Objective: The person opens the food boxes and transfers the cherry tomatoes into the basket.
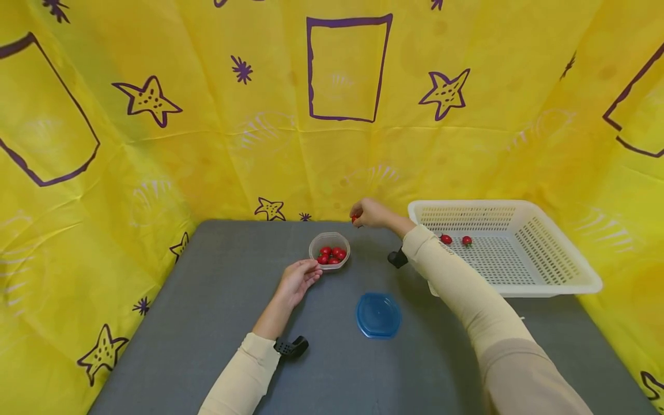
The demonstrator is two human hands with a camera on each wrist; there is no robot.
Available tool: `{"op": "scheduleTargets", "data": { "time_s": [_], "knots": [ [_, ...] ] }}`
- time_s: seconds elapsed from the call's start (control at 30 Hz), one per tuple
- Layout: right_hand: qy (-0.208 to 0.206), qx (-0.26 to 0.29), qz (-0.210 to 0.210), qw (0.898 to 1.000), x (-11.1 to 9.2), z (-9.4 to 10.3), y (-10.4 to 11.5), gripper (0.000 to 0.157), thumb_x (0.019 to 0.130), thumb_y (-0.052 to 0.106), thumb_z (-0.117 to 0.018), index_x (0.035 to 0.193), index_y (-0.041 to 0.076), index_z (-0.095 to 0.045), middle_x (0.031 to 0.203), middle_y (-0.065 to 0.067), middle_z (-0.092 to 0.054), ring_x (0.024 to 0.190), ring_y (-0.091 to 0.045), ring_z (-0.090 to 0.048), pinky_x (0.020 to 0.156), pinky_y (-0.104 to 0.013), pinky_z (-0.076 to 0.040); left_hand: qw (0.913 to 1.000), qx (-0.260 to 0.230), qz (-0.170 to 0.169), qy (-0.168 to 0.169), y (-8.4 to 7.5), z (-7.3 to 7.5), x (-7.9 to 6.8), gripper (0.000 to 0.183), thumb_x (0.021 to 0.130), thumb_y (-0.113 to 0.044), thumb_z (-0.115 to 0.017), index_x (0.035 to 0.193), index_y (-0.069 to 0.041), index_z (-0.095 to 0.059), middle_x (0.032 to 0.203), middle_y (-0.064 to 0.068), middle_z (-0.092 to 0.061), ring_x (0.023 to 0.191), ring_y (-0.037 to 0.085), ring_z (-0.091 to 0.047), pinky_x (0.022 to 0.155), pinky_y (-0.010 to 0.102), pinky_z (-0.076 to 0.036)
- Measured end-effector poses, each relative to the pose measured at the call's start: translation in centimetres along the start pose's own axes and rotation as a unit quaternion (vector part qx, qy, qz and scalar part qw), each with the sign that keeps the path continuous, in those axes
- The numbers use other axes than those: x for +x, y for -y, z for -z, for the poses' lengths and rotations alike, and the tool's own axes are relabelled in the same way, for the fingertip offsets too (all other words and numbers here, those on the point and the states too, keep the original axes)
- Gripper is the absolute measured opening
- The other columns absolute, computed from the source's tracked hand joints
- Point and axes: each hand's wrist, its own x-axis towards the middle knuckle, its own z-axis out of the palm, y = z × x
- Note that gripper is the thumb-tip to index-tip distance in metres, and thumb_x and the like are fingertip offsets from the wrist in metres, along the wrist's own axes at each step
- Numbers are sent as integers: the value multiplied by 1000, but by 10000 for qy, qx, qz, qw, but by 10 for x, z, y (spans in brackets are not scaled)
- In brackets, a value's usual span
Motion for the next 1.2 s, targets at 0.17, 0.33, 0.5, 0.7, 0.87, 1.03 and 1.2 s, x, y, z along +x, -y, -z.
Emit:
{"op": "scheduleTargets", "data": {
  "time_s": [0.17, 0.33, 0.5, 0.7, 0.87, 1.03, 1.2],
  "knots": [
    [-141, 26, -112, 9998, -9, 15, -8, 24, 89, 4, -63, 110, -8, -67, 105, -23, -71, 93, -33, -66, 80, -40, -54, 10000, 3, 20, -7, -1, 0, -1, 15, 96, -7, -57, 107, 4, -56, 75, -2, -65, 70, 8, -65, 67, 20, -55],
    [-348, -59, -303, 9989, -18, 29, -21, 30, 89, 6, -63, 115, -8, -64, 112, -25, -68, 100, -36, -65, 87, -45, -54, 10000, -82, 0, 17, -2, -1, -1, 10, 96, -6, -56, 103, 1, -57, 74, -3, -65, 69, 8, -65, 67, 19, -54],
    [-444, 40, -654, 9969, -29, 40, -35, 33, 90, 6, -63, 119, -10, -60, 113, -27, -67, 99, -37, -66, 89, -48, -53, 9999, -138, 1, 16, 0, -1, -1, 7, 96, -5, -56, 100, 0, -58, 73, -2, -65, 68, 8, -65, 66, 20, -55],
    [-619, 27, -927, 9938, -48, 55, -52, 36, 90, 7, -63, 121, -11, -58, 111, -28, -67, 100, -38, -65, 89, -49, -51, 9999, -130, -19, -18, 1, 0, -2, 6, 96, -6, -56, 98, -1, -58, 73, -2, -65, 68, 8, -65, 66, 20, -55],
    [-787, -145, -1022, 9915, -65, 66, -69, 32, 88, 5, -64, 114, -13, -61, 107, -29, -67, 97, -39, -63, 85, -47, -51, 9999, -108, -28, 19, 0, 1, -3, 9, 96, -5, -56, 101, 2, -58, 73, -3, -65, 68, 8, -65, 66, 20, -54],
    [-752, -272, -1228, 9892, -83, 74, -88, 27, 88, 5, -64, 109, -12, -64, 100, -26, -70, 88, -35, -65, 80, -43, -52, 9999, -143, -3, 1, 0, 1, -2, 10, 96, -5, -57, 102, 2, -58, 73, -2, -65, 68, 8, -65, 66, 20, -54],
    [-631, -393, -1473, 9863, -100, 79, -106, 25, 89, 6, -63, 106, -12, -65, 91, -22, -71, 81, -28, -65, 74, -39, -52, 9999, -106, -5, -3, 0, 1, -2, 9, 96, -6, -57, 102, 1, -58, 74, -2, -66, 68, 9, -66, 66, 20, -55]
  ]
}}
